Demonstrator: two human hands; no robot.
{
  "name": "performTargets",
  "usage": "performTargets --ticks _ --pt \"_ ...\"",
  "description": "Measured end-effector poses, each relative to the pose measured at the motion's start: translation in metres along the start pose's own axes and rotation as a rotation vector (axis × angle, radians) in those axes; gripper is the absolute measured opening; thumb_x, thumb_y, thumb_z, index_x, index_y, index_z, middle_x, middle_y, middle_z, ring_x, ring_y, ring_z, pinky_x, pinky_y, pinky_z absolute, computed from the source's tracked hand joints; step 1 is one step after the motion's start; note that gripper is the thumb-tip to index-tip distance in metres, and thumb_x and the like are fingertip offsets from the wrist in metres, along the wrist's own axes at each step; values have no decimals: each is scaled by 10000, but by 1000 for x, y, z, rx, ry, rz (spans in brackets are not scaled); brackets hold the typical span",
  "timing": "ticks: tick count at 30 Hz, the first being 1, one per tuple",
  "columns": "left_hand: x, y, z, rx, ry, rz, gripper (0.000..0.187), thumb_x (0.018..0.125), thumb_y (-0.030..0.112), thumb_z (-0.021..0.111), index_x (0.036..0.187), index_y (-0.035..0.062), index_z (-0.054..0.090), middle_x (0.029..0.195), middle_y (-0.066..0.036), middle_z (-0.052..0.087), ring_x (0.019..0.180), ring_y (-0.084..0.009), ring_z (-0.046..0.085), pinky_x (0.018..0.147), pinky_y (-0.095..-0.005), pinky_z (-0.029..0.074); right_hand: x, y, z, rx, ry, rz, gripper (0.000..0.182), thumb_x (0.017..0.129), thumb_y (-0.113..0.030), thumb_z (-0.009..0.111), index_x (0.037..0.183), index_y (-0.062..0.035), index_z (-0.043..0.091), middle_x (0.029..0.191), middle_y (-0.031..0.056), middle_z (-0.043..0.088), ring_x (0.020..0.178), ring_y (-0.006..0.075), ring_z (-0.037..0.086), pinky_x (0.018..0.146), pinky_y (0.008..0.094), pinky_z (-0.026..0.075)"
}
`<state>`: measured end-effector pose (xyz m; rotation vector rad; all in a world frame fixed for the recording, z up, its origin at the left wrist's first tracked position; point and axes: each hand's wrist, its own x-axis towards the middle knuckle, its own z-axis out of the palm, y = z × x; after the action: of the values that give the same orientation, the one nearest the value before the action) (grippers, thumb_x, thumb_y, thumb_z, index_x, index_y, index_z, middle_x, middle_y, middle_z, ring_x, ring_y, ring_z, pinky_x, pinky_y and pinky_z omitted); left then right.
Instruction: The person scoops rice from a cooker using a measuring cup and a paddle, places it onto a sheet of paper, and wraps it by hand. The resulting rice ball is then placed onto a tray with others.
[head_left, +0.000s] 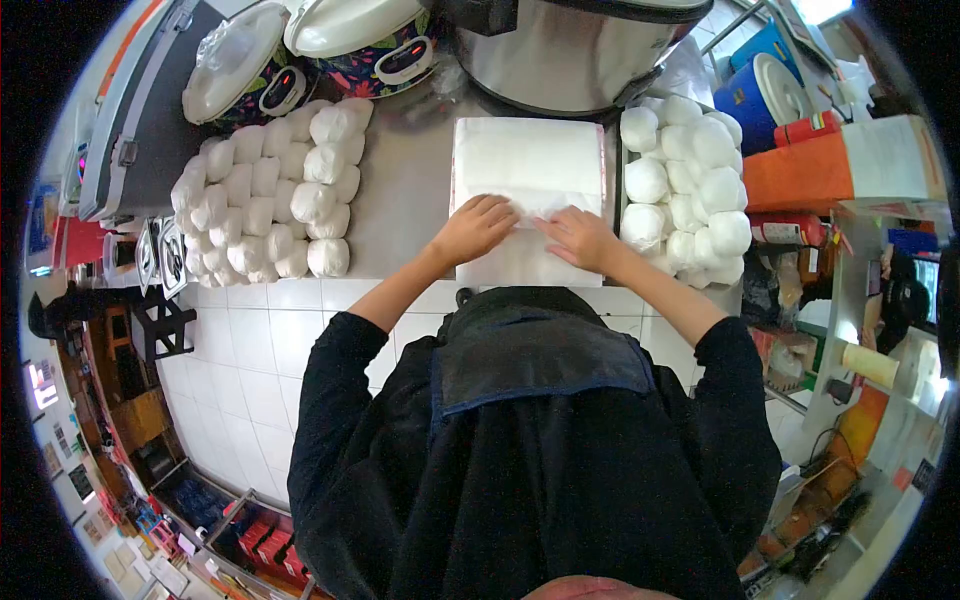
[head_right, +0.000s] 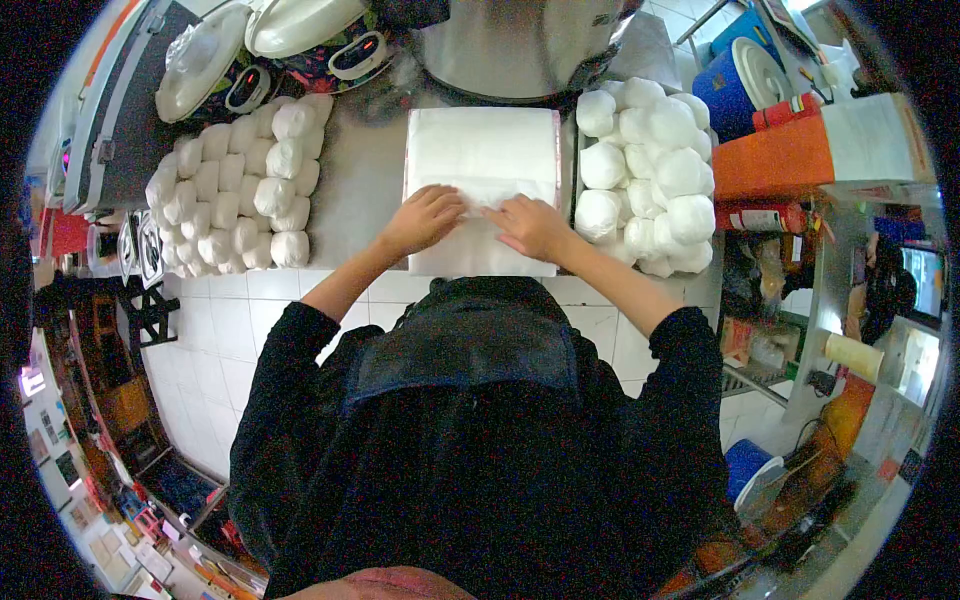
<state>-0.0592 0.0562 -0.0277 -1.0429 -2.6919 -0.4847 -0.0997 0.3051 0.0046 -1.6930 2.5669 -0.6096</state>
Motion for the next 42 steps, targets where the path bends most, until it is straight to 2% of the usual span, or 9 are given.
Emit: performTargets --ticks 7,9,12,17,23,26,29,35,42 --pt "-26 -14 15 -299 154 9 217 786 83 590 1001 70 614 1033 -102 620 890 -270 609 747 -352 503 -30 17 24 -121 214 -56 237 762 -77 533 978 5 588 894 78 612 825 215 563 714 294 481" --pt "-16 -9 10 -432 59 -342 180 786 119 605 959 85 644 916 -96 653 813 -253 632 720 -340 508 -25 24 26 -42 210 1 195 773 -85 537 940 -10 601 879 104 621 823 245 575 722 330 476" --pt "4 -13 3 -422 -32 -671 189 765 158 638 939 86 655 817 -102 661 746 -263 638 685 -342 510 -11 32 27 390 135 470 169 788 -118 549 933 -43 595 834 164 622 811 332 582 740 418 451" --pt "58 -41 9 -122 -376 -805 410 587 243 769 913 71 589 869 -157 637 838 -289 624 696 -387 501 43 40 11 137 -106 757 280 692 -165 671 920 -54 552 826 150 622 821 329 589 741 420 457" --pt "62 -27 -14 81 -296 -287 440 548 143 763 923 49 553 929 -173 597 946 -303 572 794 -392 467 47 59 14 -126 -52 354 334 583 -162 743 849 -68 565 766 112 613 740 298 596 706 379 477" --pt "37 -34 -13 -514 -170 -296 353 601 62 712 921 50 564 903 -153 600 903 -282 587 789 -386 464 36 64 13 209 -35 289 279 565 -144 734 791 -55 595 738 109 601 694 272 594 677 350 482" --pt "6 -8 -8 -432 190 -324 174 650 32 684 798 48 593 801 -100 606 740 -254 615 635 -334 489 20 42 17 478 57 371 164 612 -97 681 746 -43 603 758 96 595 682 227 598 626 338 466" --pt "-14 8 25 -213 338 -337 152 666 44 666 795 103 612 789 -63 607 695 -227 605 573 -330 491 -3 23 39 -55 419 48 141 698 -87 638 831 -44 628 869 64 618 744 218 614 671 318 510" --pt "-18 36 22 -160 396 -318 333 675 49 652 1005 67 621 1001 -107 575 947 -257 550 737 -324 485 -7 -3 35 -79 394 145 250 729 -99 642 947 19 617 985 110 600 840 261 607 738 318 502"
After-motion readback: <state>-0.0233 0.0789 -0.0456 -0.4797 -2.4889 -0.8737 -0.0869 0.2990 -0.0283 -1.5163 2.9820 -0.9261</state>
